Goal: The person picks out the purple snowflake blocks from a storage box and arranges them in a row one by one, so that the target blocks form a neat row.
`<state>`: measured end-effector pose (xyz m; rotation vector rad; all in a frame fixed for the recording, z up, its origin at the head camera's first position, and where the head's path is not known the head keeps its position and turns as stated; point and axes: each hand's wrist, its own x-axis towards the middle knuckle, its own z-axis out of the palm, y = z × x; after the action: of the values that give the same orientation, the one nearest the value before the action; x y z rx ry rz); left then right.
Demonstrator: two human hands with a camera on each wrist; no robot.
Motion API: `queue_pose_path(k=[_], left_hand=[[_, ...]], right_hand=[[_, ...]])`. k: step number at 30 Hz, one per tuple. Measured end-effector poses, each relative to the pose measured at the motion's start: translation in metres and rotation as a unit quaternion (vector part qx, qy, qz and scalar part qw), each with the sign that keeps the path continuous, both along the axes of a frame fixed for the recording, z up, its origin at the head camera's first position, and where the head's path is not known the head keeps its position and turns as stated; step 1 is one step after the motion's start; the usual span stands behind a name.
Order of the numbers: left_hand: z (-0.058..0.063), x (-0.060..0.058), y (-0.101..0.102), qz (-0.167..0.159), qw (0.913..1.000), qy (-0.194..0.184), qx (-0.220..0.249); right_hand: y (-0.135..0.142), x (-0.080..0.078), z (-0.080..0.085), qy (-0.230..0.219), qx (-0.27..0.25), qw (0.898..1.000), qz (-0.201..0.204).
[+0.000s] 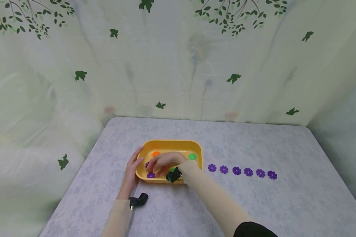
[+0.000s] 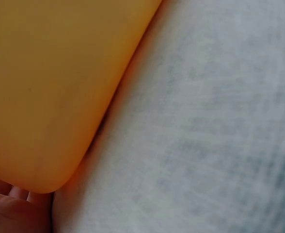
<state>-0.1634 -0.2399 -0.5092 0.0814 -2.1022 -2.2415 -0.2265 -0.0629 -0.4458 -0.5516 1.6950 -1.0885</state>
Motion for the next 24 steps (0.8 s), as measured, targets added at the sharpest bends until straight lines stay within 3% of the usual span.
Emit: queue_pose_path(k=[13, 21, 24], left_hand=[[0.001, -0.001, 0.0, 0.01, 0.9999, -0.003, -0.013], [0.001, -0.002, -0.001, 0.009, 0.9996, 0.001, -0.028], [0.0, -0.001, -0.002, 0.011, 0.9996, -0.002, -0.026]], right_hand=[[-0.016, -0.002, 0.003, -0.024, 0.057, 0.997, 0.051], [-0.015, -0.002, 0.004, 0.003, 0.091, 0.995, 0.043], [-0.015, -0.001, 0.005, 0.014, 0.095, 0.994, 0.058]])
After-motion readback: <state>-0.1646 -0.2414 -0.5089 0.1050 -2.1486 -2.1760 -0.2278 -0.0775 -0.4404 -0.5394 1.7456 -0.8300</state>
